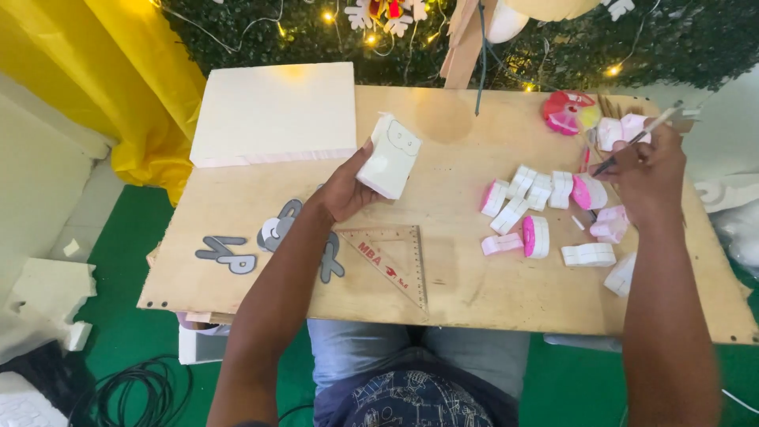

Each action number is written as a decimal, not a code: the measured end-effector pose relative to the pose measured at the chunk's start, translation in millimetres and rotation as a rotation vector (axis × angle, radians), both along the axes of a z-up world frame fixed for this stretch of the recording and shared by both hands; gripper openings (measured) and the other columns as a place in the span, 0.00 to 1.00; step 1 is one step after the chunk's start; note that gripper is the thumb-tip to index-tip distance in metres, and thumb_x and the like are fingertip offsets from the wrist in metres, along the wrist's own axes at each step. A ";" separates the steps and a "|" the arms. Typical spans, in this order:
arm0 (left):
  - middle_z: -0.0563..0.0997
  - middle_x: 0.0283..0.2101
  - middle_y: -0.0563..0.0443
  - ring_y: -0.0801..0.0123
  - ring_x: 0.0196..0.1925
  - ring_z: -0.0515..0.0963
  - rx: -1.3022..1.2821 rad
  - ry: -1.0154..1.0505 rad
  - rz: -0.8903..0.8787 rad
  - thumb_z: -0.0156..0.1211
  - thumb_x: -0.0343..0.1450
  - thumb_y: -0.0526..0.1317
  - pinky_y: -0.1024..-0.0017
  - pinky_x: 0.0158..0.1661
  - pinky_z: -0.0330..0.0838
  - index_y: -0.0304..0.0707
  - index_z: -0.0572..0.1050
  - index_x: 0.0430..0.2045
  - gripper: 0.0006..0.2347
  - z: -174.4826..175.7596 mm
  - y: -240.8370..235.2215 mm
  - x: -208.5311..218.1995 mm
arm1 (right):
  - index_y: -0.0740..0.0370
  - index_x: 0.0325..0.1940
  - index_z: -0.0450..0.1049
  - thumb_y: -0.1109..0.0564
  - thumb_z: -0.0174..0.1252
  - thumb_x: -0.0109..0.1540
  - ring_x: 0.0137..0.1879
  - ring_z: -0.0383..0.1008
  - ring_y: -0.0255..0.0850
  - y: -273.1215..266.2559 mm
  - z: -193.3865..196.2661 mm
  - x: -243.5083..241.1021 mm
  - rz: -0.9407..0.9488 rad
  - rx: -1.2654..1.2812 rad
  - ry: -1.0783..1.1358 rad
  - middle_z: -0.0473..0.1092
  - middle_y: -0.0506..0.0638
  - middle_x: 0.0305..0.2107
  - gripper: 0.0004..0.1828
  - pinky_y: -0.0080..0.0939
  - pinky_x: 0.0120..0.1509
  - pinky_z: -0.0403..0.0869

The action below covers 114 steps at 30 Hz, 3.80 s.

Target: Sorting and arranging small foam blocks and cutouts on a wooden work surface.

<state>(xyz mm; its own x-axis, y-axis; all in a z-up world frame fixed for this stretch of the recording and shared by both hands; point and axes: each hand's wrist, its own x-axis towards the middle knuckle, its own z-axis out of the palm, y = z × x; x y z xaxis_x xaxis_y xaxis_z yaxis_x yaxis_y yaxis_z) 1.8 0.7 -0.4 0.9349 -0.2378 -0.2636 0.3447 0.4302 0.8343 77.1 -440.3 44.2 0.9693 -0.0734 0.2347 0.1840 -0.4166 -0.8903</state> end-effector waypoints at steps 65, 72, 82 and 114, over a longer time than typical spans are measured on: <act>0.71 0.65 0.38 0.46 0.67 0.67 1.329 -1.005 0.014 0.76 0.63 0.47 0.53 0.66 0.56 0.39 0.71 0.60 0.31 -49.9 -2.3 9.8 | 0.80 0.66 0.68 0.48 0.38 0.79 0.60 0.67 0.75 -211.9 -98.7 -138.2 -0.504 -0.666 0.240 0.68 0.78 0.58 0.28 0.70 0.60 0.63; 0.71 0.66 0.38 0.45 0.68 0.66 1.314 -0.977 0.001 0.73 0.64 0.49 0.52 0.66 0.55 0.39 0.71 0.59 0.30 -45.9 -0.6 9.2 | 0.76 0.58 0.78 0.46 0.28 0.83 0.53 0.74 0.77 -247.7 -130.3 -122.6 -0.443 -0.945 0.241 0.75 0.77 0.51 0.37 0.70 0.53 0.66; 0.72 0.64 0.38 0.45 0.67 0.69 1.266 -1.025 0.050 0.77 0.63 0.45 0.52 0.65 0.58 0.38 0.71 0.58 0.30 -49.3 -0.3 7.3 | 0.80 0.53 0.78 0.51 0.34 0.91 0.48 0.76 0.72 -288.5 -180.8 -129.8 -0.419 -0.957 -0.100 0.76 0.74 0.45 0.33 0.63 0.46 0.68; 0.71 0.65 0.37 0.43 0.68 0.67 1.336 -0.996 0.027 0.78 0.60 0.49 0.52 0.64 0.58 0.38 0.70 0.59 0.34 -50.3 5.5 11.8 | 0.77 0.69 0.79 0.57 0.56 0.79 0.53 0.77 0.64 -157.3 -93.0 -139.9 -0.436 -0.680 -0.223 0.77 0.71 0.55 0.21 0.60 0.52 0.73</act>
